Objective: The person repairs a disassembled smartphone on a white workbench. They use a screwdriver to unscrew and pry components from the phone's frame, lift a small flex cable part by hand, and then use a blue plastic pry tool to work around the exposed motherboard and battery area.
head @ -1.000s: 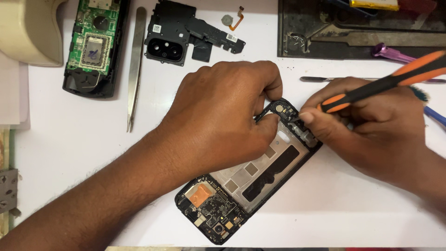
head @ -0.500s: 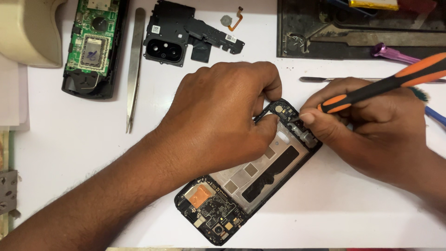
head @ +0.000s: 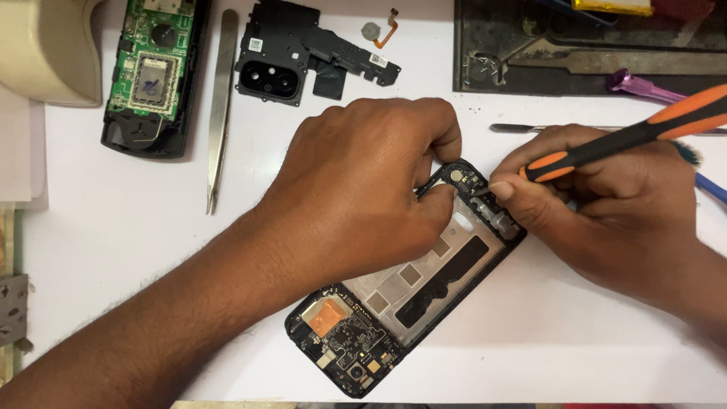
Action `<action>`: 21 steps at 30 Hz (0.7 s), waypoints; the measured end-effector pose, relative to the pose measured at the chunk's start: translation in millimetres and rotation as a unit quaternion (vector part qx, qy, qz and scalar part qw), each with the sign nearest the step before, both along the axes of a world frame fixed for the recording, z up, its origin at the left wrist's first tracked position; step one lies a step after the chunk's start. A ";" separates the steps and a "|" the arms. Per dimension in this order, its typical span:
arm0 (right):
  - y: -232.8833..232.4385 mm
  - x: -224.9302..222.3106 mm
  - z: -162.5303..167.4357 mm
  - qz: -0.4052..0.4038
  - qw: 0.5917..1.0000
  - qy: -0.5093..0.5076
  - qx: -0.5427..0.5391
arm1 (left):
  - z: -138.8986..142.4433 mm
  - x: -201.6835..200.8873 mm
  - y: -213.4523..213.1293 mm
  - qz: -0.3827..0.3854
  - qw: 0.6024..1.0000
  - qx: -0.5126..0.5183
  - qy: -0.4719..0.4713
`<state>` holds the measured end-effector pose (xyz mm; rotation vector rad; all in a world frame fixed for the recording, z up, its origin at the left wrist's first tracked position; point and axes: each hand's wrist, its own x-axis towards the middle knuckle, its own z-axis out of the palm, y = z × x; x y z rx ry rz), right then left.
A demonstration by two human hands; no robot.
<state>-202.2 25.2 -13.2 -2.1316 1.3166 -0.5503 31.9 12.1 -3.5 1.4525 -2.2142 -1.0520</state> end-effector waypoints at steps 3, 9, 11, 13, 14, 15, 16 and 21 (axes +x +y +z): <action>1.1 0.8 -1.3 -0.007 1.000 -0.007 -0.001 | -0.3 -0.1 0.2 0.001 1.000 -0.011 0.007; 1.5 -2.4 -4.2 0.022 0.998 -0.046 -0.043 | 2.4 -0.6 -0.3 0.004 1.000 0.002 0.005; 1.2 -5.4 -5.5 -0.018 0.996 -0.088 0.014 | 2.0 -0.6 -0.5 0.006 1.000 0.014 -0.005; 1.2 -8.2 -7.8 -0.049 0.990 -0.118 0.052 | 0.2 0.1 0.4 0.006 1.000 0.012 0.000; 1.2 -9.4 -9.0 -0.060 0.988 -0.127 0.061 | -0.7 1.2 1.1 0.006 1.000 0.003 0.009; 1.0 -10.7 -10.0 -0.072 0.986 -0.137 0.069 | -1.7 2.4 1.4 0.005 1.000 -0.007 0.019; 0.6 -11.9 -10.6 -0.063 0.987 -0.133 0.056 | -2.8 2.9 1.3 -0.004 0.999 -0.031 0.037; -0.4 -13.3 -7.6 -0.042 0.991 -0.125 0.019 | -7.6 1.6 2.4 -0.016 0.999 -0.013 0.026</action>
